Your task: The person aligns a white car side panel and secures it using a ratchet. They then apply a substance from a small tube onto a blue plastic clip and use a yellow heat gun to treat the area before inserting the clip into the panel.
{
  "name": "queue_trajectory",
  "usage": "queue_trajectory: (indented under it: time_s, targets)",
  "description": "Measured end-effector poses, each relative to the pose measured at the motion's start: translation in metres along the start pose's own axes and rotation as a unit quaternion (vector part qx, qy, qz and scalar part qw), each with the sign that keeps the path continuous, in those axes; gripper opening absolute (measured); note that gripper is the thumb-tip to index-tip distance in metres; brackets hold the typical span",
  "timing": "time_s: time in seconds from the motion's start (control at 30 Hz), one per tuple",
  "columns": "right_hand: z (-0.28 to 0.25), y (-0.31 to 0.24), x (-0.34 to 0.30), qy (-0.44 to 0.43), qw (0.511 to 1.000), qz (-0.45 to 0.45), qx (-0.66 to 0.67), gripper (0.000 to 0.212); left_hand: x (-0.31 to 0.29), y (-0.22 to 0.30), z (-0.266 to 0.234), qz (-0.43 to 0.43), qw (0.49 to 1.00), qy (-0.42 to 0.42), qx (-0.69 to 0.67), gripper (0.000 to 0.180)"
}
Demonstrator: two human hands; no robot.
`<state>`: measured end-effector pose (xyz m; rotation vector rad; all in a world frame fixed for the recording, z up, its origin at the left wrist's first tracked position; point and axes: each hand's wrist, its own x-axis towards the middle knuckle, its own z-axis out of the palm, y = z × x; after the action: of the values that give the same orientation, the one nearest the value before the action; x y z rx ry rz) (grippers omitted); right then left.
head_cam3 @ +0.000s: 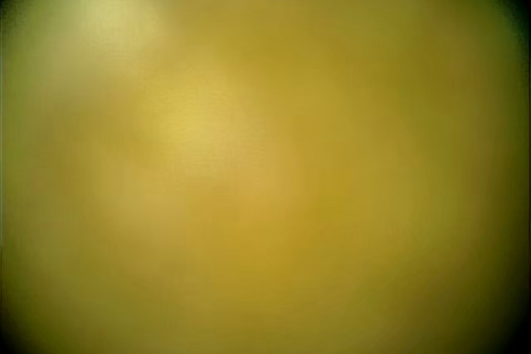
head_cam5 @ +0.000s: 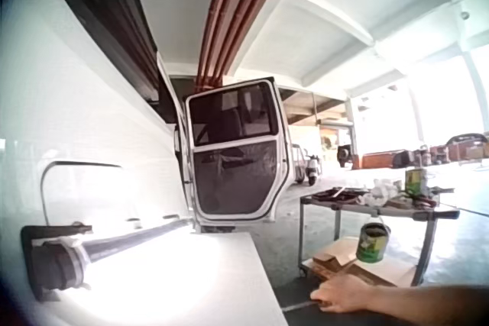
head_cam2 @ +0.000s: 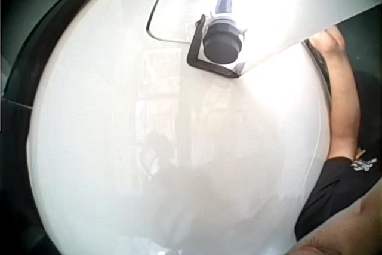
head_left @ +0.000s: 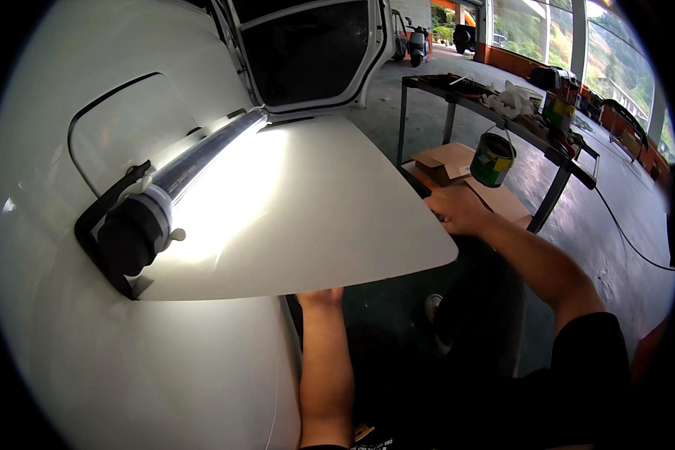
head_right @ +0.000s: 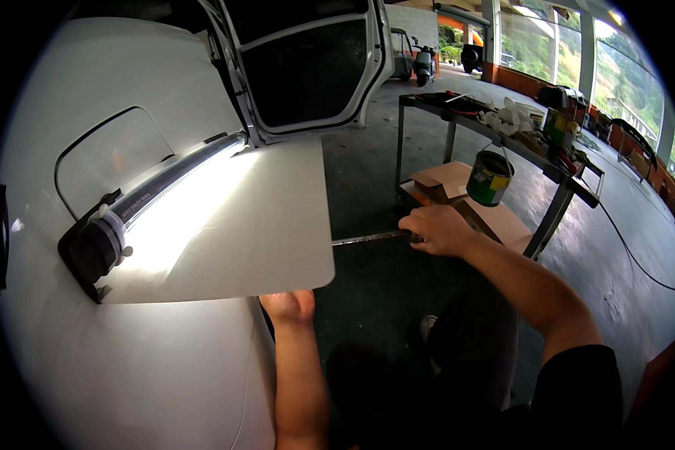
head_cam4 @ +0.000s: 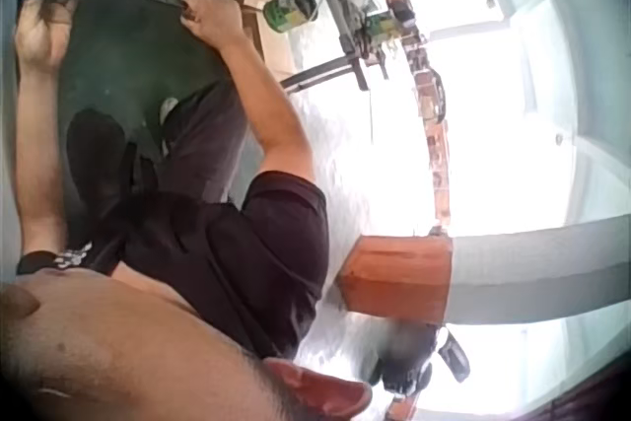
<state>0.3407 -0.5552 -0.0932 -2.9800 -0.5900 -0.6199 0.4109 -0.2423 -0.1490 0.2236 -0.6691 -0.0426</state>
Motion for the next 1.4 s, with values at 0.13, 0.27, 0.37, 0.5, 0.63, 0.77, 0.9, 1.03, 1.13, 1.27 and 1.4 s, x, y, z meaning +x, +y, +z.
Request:
queue_trajectory:
  time_s: [0.13, 0.27, 0.37, 0.5, 0.63, 0.77, 0.9, 1.03, 1.13, 1.27, 1.4]
  targets:
    - [0.009, 0.003, -0.004, -0.005, 1.000, 0.012, -0.001, 0.032, -0.007, -0.005, -0.007, -0.007, 0.999, 0.027, 0.016, 0.037]
    - [0.026, 0.014, -0.022, -0.017, 0.999, 0.049, 0.008, 0.032, -0.017, -0.021, -0.007, 0.017, 0.991, 0.015, 0.132, 0.038]
    - [0.040, 0.036, -0.055, 0.013, 0.998, 0.061, -0.009, 0.032, -0.035, -0.047, -0.023, -0.152, 0.976, 0.109, 0.115, 0.038]
    - [0.045, 0.055, -0.112, -0.021, 0.988, 0.150, 0.007, 0.031, -0.051, -0.092, -0.020, -0.220, 0.963, 0.156, 0.021, 0.032]
    - [0.062, 0.047, -0.119, -0.114, 0.978, 0.165, 0.054, 0.029, -0.053, -0.090, 0.006, -0.198, 0.973, 0.088, 0.080, 0.030]
    - [0.082, 0.037, -0.110, -0.160, 0.977, 0.136, 0.034, 0.026, -0.052, -0.086, 0.028, -0.161, 0.968, 0.055, 0.183, 0.036]
    - [0.125, 0.008, -0.099, -0.100, 0.979, 0.159, 0.074, 0.027, -0.051, -0.072, 0.032, -0.063, 0.914, 0.009, 0.400, 0.039]
    - [0.206, -0.020, -0.109, -0.016, 0.973, 0.160, 0.166, 0.036, -0.054, -0.072, 0.012, -0.034, 0.885, 0.038, 0.463, 0.038]
    - [0.254, -0.055, -0.121, -0.060, 0.934, 0.210, 0.282, 0.031, -0.067, -0.077, -0.005, -0.068, 0.898, 0.058, 0.430, 0.039]
    - [0.282, -0.108, -0.137, -0.071, 0.896, 0.312, 0.307, 0.024, -0.077, -0.079, -0.017, -0.127, 0.798, 0.066, 0.585, 0.043]
    - [0.301, -0.120, -0.155, -0.083, 0.880, 0.363, 0.296, 0.023, -0.089, -0.079, -0.055, -0.162, 0.654, 0.032, 0.738, 0.047]
